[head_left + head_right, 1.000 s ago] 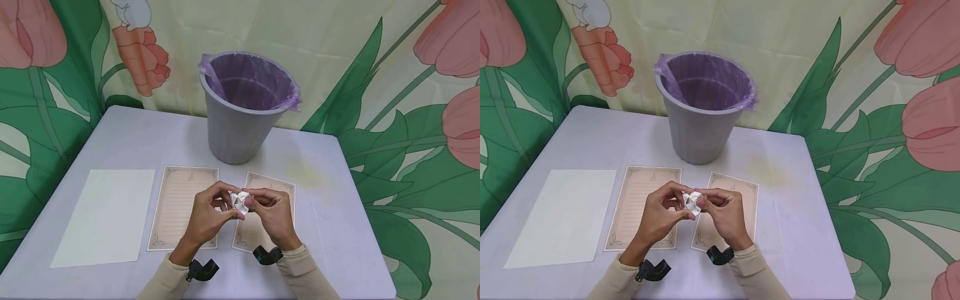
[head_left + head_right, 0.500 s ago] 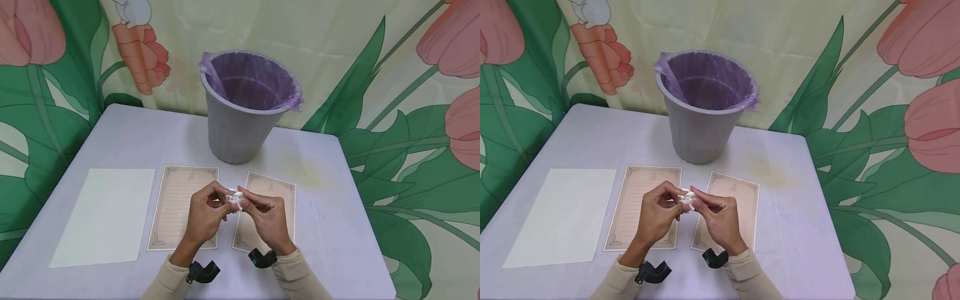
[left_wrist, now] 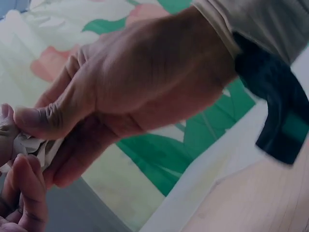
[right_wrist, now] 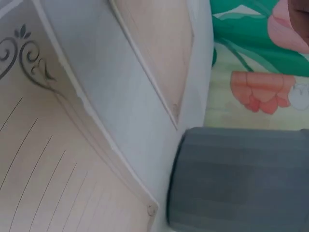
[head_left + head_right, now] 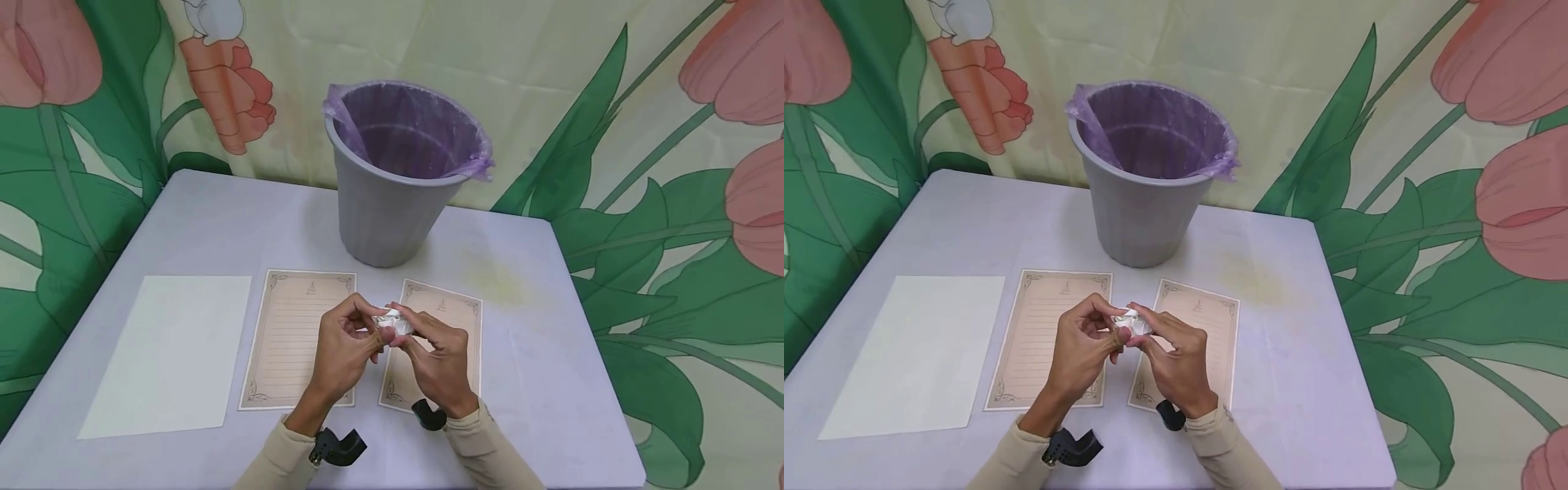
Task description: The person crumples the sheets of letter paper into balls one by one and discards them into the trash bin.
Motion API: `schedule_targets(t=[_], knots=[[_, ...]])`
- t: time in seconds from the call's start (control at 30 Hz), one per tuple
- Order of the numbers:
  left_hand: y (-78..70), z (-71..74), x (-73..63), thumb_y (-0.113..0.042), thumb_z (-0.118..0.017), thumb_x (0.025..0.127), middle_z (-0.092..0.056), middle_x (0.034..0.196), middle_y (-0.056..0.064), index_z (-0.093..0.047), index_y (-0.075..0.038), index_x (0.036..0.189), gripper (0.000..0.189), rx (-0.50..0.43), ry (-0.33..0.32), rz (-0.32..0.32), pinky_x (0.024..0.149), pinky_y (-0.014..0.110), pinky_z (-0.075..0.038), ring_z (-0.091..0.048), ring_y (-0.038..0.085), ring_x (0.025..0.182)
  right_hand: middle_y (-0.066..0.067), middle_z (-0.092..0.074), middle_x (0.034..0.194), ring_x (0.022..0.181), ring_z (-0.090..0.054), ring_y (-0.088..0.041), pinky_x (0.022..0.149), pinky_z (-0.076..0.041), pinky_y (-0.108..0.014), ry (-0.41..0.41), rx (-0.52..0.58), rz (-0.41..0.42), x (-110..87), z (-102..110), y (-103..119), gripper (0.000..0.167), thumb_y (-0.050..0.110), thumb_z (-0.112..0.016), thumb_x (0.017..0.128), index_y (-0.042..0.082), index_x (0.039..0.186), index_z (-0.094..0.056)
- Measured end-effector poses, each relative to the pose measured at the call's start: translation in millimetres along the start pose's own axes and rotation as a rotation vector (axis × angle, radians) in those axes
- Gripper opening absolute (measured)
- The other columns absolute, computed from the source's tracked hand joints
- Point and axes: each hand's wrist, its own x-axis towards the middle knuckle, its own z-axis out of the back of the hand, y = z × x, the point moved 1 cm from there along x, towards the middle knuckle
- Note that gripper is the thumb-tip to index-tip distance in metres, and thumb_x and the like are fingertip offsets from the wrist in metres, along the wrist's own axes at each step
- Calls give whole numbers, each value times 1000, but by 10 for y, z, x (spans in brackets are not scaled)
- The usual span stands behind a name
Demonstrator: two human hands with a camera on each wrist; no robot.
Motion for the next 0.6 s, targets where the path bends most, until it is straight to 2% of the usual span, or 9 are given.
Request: schedule_targets(t=[0.2, 0.4, 0.5, 0.6], knots=[[-11, -31, -14, -9, -85, 89, -63, 79, 6, -66, 6, 103, 28, -62, -18, -16, 46, 24, -53, -60, 9, 53, -24, -80, 110, 106, -78, -13, 89, -62, -23, -99, 73, 20, 2, -79, 25, 34, 3, -80, 88, -5, 121, -77], [-19, -57, -19, -11, -85, 89, -68, 85, 4, -65, 6, 101, 29, -100, -20, -20, 48, 21, -53, -62, 8, 57, -25, -80, 105, 101, -78, -11, 83, -62, -22, -124, 117, 44, 27, -66, 22, 29, -5, -81, 85, -6, 114, -80], [-36, -48, -15, -7, -84, 90, -67, 87, 9, -69, 4, 110, 28, -70, 25, -52, 51, 25, -57, -66, 10, 63, -20, -81, 107, 100, -78, -10, 81, -63, -23, -125, 165, 14, 34, -12, 24, 29, -4, -81, 86, -7, 114, -79], [-60, -16, -13, -4, -85, 89, -66, 88, 12, -69, -3, 128, 42, 5, 58, -96, 54, 29, -60, -67, 11, 69, -14, -81, 112, 100, -78, -10, 82, -65, -25, -126, 219, -41, 35, 38, 33, 31, 2, -81, 88, -10, 116, -77]])
